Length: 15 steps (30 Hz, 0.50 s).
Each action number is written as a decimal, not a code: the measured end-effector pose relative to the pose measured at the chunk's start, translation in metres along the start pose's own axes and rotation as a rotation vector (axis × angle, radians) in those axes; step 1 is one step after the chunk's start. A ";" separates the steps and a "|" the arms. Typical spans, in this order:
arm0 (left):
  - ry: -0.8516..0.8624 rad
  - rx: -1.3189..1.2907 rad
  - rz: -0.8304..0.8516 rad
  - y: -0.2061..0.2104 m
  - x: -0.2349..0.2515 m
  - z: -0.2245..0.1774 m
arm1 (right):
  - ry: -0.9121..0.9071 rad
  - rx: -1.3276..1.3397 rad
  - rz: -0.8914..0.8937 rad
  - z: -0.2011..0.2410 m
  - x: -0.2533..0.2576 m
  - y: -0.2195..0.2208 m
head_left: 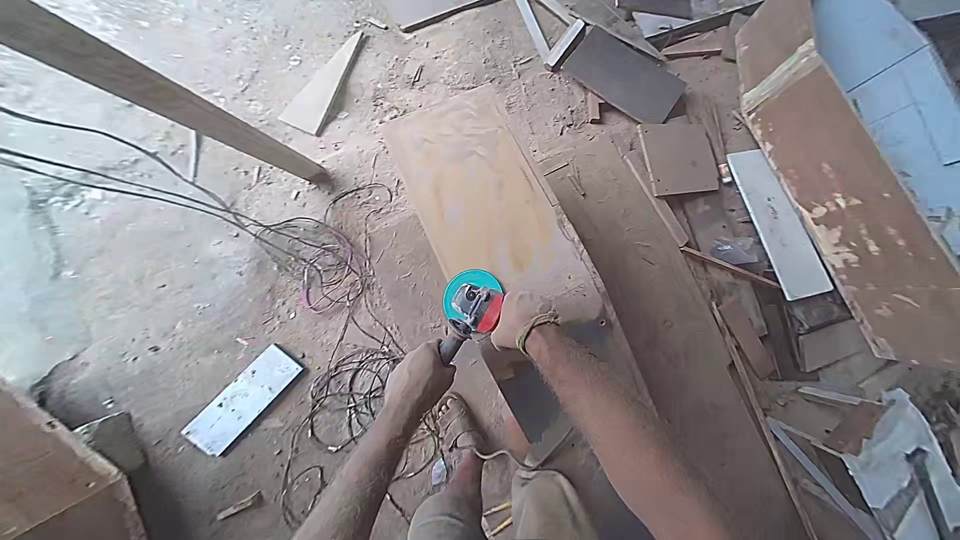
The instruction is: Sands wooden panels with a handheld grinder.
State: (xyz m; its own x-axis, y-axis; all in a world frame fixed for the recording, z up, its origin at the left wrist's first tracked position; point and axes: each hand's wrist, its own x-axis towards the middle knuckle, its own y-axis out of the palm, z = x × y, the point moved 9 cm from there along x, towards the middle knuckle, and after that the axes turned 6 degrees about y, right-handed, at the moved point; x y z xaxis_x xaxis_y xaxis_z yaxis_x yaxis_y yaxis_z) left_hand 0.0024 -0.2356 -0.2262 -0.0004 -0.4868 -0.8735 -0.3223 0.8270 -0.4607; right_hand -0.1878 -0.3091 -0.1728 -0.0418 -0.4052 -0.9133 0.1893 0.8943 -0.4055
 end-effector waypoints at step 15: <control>0.314 0.157 0.076 -0.015 0.021 -0.193 | 0.397 0.218 -0.119 -0.172 -0.007 -0.051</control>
State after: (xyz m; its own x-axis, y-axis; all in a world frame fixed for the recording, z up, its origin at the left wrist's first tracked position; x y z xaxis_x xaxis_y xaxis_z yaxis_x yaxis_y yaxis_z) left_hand -0.1753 -0.3126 -0.2076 -0.3176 -0.4652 -0.8263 -0.1605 0.8852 -0.4366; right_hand -0.3657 -0.3194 -0.1521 -0.4399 -0.3609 -0.8223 0.3601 0.7680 -0.5297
